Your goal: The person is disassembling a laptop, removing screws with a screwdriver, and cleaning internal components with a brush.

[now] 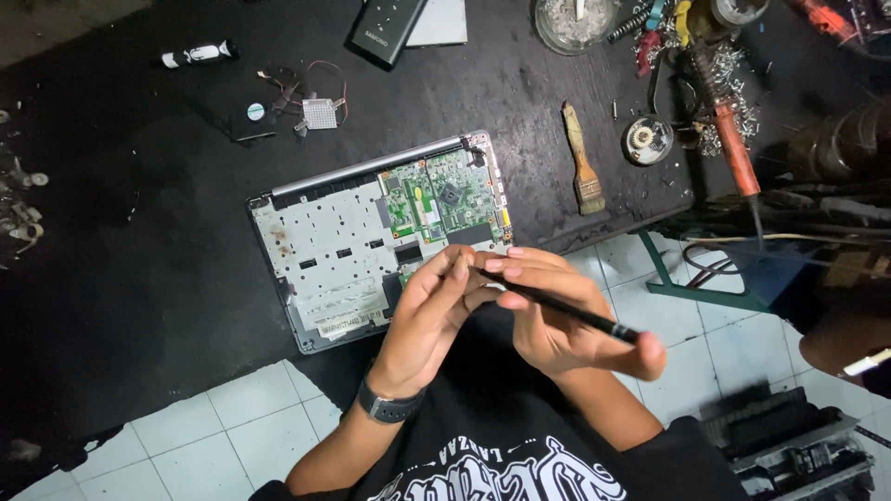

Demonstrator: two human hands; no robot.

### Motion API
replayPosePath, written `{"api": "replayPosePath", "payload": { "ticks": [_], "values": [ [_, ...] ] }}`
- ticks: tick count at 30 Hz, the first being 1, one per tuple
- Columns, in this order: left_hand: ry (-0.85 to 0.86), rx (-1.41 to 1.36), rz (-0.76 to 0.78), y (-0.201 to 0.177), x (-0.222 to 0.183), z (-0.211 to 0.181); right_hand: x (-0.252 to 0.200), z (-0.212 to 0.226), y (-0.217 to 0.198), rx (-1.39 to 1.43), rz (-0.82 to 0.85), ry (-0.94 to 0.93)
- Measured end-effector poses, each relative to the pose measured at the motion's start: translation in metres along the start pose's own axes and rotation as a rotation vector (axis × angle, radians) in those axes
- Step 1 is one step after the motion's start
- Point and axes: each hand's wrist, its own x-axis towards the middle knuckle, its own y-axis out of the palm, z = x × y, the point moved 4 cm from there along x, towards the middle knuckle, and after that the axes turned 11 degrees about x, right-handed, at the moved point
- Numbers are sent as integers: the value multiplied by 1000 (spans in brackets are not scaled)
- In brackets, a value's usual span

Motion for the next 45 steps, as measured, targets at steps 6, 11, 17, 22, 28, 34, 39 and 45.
{"api": "replayPosePath", "payload": {
  "ticks": [6,11,17,22,28,34,39,45],
  "values": [
    [-2,41,-21,6,11,-3,-8,-16,-13,-46,6,-4],
    [34,135,-40,-6,28,-11,0,-52,-29,-155,-135,179],
    [505,1509,11,-15,55,-21,-11,-158,-61,-113,14,394],
    [396,1692,190,-23,64,5,-15,-178,-57,-237,197,356],
    [460,1765,224,-33,66,15,-14,-178,-50,-365,300,288],
    [480,1788,227,-36,66,18,-15,-179,-46,-360,356,241],
    [485,1794,222,-39,67,22,-21,-187,-54,-317,382,188],
    [473,1785,213,-41,67,23,-2,-172,-41,-237,518,285]
  ]
}}
